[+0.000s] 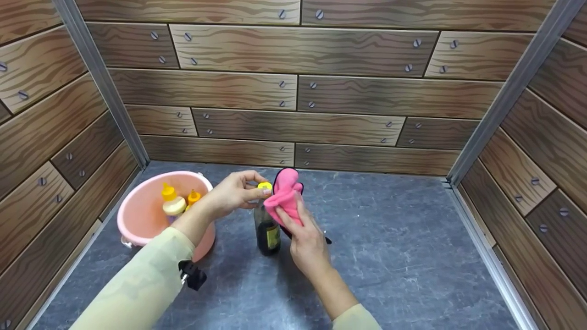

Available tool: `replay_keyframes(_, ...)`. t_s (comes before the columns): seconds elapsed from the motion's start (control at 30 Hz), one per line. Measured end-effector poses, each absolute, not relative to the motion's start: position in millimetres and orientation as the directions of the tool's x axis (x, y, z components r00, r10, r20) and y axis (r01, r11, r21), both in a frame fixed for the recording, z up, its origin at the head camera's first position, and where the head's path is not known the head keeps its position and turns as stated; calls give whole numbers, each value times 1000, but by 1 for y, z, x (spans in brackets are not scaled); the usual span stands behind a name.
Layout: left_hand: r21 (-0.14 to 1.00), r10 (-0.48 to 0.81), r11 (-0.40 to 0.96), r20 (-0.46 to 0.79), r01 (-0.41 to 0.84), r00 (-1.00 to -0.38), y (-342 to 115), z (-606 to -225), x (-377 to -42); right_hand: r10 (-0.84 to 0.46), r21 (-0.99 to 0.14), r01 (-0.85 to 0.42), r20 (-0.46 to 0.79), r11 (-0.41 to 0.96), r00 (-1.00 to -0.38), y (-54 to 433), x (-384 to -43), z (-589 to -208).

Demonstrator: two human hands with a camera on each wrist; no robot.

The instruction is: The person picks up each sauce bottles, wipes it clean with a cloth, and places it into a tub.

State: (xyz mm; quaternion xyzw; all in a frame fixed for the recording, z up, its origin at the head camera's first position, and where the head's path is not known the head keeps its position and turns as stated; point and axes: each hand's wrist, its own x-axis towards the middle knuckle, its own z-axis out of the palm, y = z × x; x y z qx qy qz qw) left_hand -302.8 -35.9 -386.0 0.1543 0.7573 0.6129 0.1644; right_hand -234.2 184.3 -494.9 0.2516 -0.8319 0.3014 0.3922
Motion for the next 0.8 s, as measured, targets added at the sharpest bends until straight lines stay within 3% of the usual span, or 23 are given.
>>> replay_keyframes(0.23, 989, 454, 149, -46, 25, -890, -35, -388, -305, -268, -269, -698, 785, 664, -558, 181, -240, -490)
replay_keyframes(0.8, 989, 446, 149, -46, 23, -894, -36, -387, -302, -315, -295, -679, 716, 672, -623, 172, -240, -480)
